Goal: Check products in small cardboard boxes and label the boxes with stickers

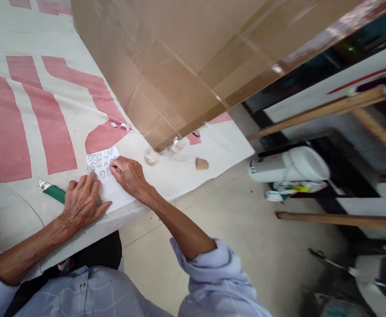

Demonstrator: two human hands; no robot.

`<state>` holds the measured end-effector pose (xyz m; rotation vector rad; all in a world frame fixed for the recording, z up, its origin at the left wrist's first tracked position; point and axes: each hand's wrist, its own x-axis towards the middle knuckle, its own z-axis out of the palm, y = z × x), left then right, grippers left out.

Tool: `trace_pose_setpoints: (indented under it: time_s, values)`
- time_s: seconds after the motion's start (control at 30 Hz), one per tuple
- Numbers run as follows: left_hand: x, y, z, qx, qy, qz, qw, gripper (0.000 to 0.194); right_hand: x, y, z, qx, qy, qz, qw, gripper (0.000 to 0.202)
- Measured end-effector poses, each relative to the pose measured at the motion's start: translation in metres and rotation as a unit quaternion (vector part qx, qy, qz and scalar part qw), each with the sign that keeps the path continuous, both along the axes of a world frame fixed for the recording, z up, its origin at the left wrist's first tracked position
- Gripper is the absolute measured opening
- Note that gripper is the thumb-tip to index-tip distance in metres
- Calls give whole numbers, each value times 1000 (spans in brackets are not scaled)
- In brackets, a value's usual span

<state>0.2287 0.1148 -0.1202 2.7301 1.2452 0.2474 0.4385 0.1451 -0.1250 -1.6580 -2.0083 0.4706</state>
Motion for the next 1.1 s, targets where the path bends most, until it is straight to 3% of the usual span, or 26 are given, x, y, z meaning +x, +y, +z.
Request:
trace_pose_setpoints:
  time_s: [0.27, 0.5, 0.63, 0.83, 1.1]
  values:
    - [0, -1, -2, 0, -5, -3, 1000, 42, -1, 10, 0, 0, 15, 4, 1000, 15]
    - [-2, -1, -5, 12, -10, -17, 1000, 40, -12, 3, 10, -16, 60, 59, 996, 14]
    - [-3, -2, -6, 29, -12, -18, 999, 39, -25, 12, 15, -60, 35, 75, 995, 14]
    - [-4, -3, -7, 38, -16, -19, 999, 34, -37, 30, 9, -98, -23, 79, 992, 12]
    - [-5, -4, -9, 48, -32, -32, 998, 28, -40, 32, 10, -126, -62, 74, 987, 11]
